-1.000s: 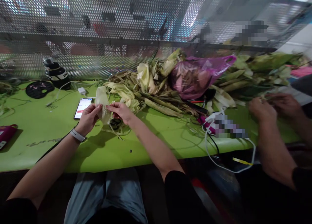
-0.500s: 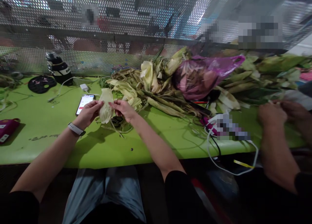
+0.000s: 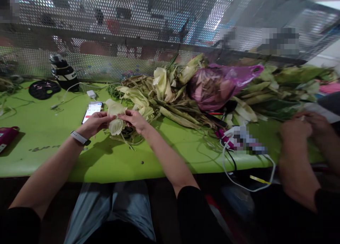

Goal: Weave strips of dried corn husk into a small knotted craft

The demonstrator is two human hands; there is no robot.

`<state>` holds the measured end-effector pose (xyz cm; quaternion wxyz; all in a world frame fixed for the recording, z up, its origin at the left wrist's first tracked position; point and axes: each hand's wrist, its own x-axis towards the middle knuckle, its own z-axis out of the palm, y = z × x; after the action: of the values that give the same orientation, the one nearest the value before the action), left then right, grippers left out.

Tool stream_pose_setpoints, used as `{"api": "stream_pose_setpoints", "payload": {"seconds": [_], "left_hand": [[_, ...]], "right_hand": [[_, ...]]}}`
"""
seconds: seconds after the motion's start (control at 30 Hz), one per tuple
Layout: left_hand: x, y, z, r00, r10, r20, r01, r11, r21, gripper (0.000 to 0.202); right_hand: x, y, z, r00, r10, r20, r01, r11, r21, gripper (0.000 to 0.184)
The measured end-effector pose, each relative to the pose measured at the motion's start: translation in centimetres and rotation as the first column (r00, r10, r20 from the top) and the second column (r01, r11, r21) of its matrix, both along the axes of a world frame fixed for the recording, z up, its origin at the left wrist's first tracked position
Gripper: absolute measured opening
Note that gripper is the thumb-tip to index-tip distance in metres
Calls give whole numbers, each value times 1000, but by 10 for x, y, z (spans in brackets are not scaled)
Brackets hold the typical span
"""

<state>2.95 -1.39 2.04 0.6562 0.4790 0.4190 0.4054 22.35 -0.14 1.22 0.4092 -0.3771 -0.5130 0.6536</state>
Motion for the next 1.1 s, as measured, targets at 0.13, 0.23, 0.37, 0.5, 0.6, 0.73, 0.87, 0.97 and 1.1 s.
{"api": "stream_pose_setpoints", "payload": {"seconds": [0.13, 0.23, 0.37, 0.5, 0.6, 0.73, 0.87, 0.97, 1.1], "left_hand": [[-2, 0, 2, 1000, 0, -29, 1, 999, 45, 29], [-3, 1, 1, 999, -23, -38, 26, 997, 79, 27], [-5, 4, 0, 998, -38, -52, 43, 995, 86, 26], [-4, 5, -1, 995, -31, -90, 43, 991, 127, 27], [-1, 4, -1, 989, -24, -143, 52, 979, 195, 26], [1, 4, -2, 983, 25, -184, 25, 964, 266, 21], [0, 4, -1, 981, 16, -192, 35, 965, 259, 14], [0, 5, -2, 977, 8, -214, 50, 963, 264, 12], [0, 6, -5, 970, 38, -240, 35, 956, 291, 9]], "right_hand": [[1, -2, 4, 998, 55, 19, -55, 998, 4, 41], [2, -1, 5, 993, 105, 47, -105, 994, 11, 38], [3, 1, 1, 995, 80, 62, -82, 996, 36, 40], [3, 1, -1, 992, 60, 110, -69, 994, 82, 40], [3, -1, 2, 981, 24, 191, -49, 991, 125, 39], [2, -1, 2, 973, -4, 232, -32, 988, 152, 39], [2, 2, 2, 981, 40, 189, -75, 980, 184, 38], [1, 1, 3, 978, 14, 210, -57, 979, 198, 35], [0, -1, 3, 972, 3, 234, -59, 971, 231, 30]]}}
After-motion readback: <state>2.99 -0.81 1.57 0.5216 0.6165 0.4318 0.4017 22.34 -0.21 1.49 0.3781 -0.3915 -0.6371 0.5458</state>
